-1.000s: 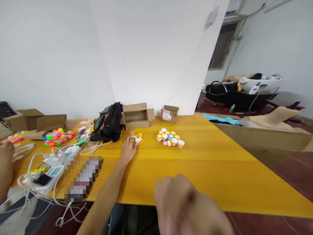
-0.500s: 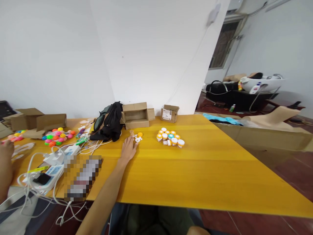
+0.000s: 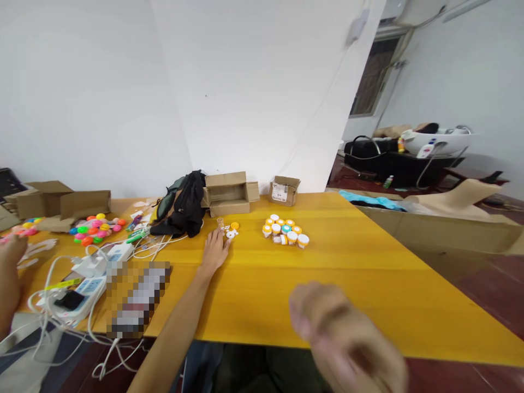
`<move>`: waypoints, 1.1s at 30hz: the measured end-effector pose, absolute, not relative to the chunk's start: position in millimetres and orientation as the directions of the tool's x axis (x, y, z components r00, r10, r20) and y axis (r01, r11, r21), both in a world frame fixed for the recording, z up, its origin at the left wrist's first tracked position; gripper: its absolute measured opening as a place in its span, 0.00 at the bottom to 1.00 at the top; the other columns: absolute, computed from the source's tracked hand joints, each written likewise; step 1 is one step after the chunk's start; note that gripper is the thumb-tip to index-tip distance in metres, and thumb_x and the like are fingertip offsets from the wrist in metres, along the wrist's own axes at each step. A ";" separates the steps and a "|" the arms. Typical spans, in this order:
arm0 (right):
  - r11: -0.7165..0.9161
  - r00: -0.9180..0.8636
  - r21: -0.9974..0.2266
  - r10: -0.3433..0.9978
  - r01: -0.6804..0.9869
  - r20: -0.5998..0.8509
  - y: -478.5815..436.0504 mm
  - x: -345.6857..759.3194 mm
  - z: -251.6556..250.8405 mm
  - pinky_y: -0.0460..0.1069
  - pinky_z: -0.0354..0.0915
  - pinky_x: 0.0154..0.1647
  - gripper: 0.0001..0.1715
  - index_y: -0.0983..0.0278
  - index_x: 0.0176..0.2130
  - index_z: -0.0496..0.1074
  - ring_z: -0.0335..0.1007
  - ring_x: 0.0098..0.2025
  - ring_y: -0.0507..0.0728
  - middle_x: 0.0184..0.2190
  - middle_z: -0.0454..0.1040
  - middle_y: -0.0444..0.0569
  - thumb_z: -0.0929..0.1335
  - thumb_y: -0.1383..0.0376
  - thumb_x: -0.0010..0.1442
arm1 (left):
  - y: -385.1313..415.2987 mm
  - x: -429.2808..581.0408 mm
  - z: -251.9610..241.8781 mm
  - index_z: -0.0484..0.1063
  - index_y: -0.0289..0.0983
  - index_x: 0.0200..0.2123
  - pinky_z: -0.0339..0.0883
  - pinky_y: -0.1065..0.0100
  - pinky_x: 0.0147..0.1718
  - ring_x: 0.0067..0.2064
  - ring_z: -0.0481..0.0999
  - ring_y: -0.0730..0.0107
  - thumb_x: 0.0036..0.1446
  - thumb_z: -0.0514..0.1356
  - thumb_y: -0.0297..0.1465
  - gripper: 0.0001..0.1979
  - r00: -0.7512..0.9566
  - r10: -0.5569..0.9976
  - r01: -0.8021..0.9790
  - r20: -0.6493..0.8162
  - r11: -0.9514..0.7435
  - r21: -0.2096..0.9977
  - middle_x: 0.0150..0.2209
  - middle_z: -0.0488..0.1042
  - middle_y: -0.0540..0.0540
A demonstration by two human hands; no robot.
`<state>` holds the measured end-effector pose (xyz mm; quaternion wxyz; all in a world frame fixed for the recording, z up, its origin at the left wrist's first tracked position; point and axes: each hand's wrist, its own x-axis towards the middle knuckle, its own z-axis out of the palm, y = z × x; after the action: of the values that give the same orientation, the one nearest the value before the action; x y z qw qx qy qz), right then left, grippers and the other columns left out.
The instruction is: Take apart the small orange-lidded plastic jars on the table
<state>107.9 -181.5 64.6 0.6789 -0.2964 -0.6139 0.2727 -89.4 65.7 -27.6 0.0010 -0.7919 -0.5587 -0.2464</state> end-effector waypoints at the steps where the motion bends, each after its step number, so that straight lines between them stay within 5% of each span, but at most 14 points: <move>1: 0.699 0.141 -0.713 0.702 0.049 0.698 -161.8 109.0 57.7 0.57 0.69 0.36 0.15 0.54 0.37 0.74 0.71 0.36 0.61 0.32 0.73 0.51 0.62 0.52 0.66 | 64.9 -89.1 -26.4 0.68 0.39 0.56 0.63 0.54 0.56 0.59 0.66 0.53 0.64 0.53 0.36 0.19 0.254 0.882 0.883 0.398 -0.379 0.278 0.59 0.69 0.38; 5: 0.496 0.090 -0.694 0.777 0.522 0.623 -98.8 123.5 7.8 0.55 0.70 0.44 0.13 0.58 0.44 0.72 0.73 0.43 0.60 0.40 0.76 0.52 0.61 0.57 0.68 | 61.7 -87.8 -22.6 0.67 0.42 0.57 0.64 0.54 0.55 0.58 0.66 0.54 0.64 0.53 0.35 0.19 0.287 0.853 0.860 0.436 -0.430 0.276 0.59 0.68 0.40; 9: 0.313 -0.082 -0.335 0.827 0.889 0.557 -82.9 130.0 -41.4 0.60 0.67 0.52 0.20 0.59 0.54 0.70 0.68 0.55 0.65 0.53 0.73 0.58 0.58 0.59 0.69 | 58.8 -86.5 -20.2 0.70 0.47 0.54 0.63 0.53 0.55 0.59 0.65 0.55 0.64 0.54 0.33 0.16 0.354 0.839 0.843 0.413 -0.478 0.247 0.58 0.70 0.44; 13: 0.315 -0.185 -0.162 0.824 0.935 0.536 -89.5 125.0 -52.6 0.61 0.64 0.55 0.21 0.58 0.57 0.68 0.64 0.60 0.64 0.58 0.70 0.56 0.58 0.62 0.69 | 56.9 -85.9 -17.5 0.73 0.46 0.50 0.63 0.53 0.55 0.59 0.64 0.54 0.64 0.54 0.32 0.13 0.384 0.845 0.842 0.372 -0.486 0.235 0.56 0.72 0.45; 25: 0.355 -0.262 -0.118 0.841 0.927 0.474 -78.0 132.0 -37.0 0.58 0.66 0.52 0.20 0.60 0.55 0.69 0.67 0.54 0.62 0.55 0.72 0.56 0.58 0.61 0.69 | 55.9 -86.2 -16.8 0.72 0.43 0.47 0.65 0.54 0.53 0.56 0.66 0.55 0.63 0.55 0.31 0.11 0.361 0.824 0.832 0.437 -0.496 0.249 0.54 0.72 0.43; 33: 0.251 -0.215 0.029 0.753 0.967 0.622 -26.5 133.8 -22.2 0.62 0.57 0.58 0.23 0.67 0.58 0.67 0.63 0.58 0.68 0.57 0.70 0.63 0.61 0.68 0.65 | 56.5 -87.2 -18.6 0.72 0.44 0.47 0.65 0.55 0.52 0.55 0.68 0.55 0.63 0.55 0.31 0.11 0.357 0.845 0.845 0.399 -0.474 0.248 0.52 0.72 0.43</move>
<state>133.8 -26.5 -22.2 0.2520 -0.5737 -0.7498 -0.2124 -87.2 56.5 -18.6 0.0003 -0.8237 -0.5129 -0.2418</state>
